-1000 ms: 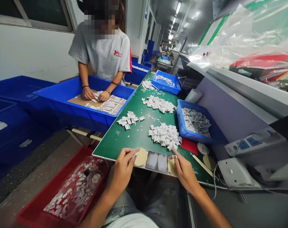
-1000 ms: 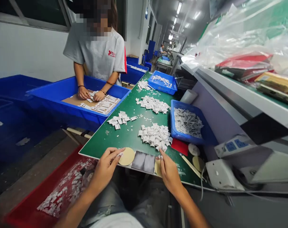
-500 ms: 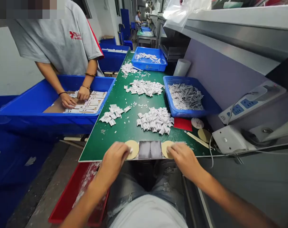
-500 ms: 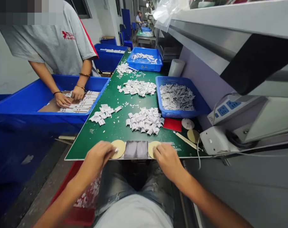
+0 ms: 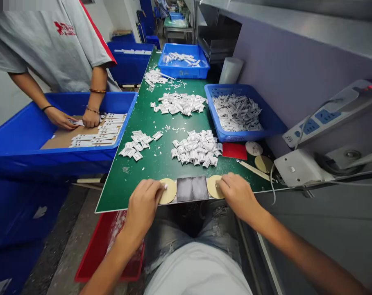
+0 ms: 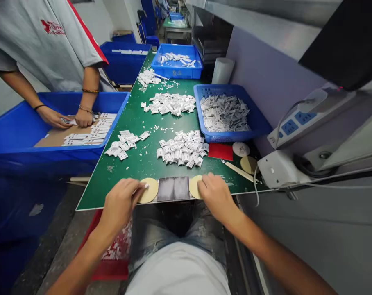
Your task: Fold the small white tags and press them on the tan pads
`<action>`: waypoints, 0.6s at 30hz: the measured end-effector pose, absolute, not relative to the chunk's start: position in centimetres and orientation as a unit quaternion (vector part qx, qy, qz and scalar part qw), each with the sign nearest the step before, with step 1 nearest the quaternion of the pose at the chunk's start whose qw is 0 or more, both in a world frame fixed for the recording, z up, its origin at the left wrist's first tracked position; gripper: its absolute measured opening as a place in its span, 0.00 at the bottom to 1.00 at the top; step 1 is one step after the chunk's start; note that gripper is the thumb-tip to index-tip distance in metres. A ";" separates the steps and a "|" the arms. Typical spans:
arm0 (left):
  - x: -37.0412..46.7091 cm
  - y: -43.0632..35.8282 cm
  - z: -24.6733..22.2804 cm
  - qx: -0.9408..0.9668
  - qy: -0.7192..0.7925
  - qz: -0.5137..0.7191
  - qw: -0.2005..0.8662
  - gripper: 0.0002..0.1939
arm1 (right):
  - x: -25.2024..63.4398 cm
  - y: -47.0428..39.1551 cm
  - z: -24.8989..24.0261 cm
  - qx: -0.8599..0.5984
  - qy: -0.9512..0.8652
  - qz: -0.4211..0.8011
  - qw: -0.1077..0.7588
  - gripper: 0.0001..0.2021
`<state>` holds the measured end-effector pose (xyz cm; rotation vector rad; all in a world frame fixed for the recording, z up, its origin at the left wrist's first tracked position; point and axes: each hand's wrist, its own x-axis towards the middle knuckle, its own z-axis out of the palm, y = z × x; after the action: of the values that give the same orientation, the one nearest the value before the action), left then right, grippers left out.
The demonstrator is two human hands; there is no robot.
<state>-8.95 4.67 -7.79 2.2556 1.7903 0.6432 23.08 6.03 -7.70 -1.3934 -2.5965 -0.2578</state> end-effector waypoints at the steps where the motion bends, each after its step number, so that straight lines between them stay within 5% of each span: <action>1: -9.3 3.9 -7.7 0.762 0.594 0.215 0.142 0.10 | 23.3 5.6 -7.8 -0.468 -0.875 -0.081 0.095 0.09; 5: -11.2 0.5 -7.8 0.741 0.525 0.159 0.387 0.07 | 24.3 4.9 -7.4 -0.496 -0.852 -0.010 0.164 0.10; 12: -10.3 2.7 -8.2 0.513 0.611 0.405 0.448 0.15 | 22.2 7.4 -6.4 -0.547 -0.671 0.316 0.387 0.09; 15: -8.5 4.6 -8.5 0.520 0.615 0.446 0.391 0.11 | 21.7 7.6 -7.7 -0.551 -0.649 0.360 0.382 0.05; 18: -7.9 5.1 -9.2 0.633 0.629 0.380 0.244 0.07 | 22.6 7.0 -8.9 -0.563 -0.727 0.220 0.326 0.05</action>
<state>-7.88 5.11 -9.22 1.7297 1.7183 1.0371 22.56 6.97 -8.93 -1.4764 -1.9039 0.5766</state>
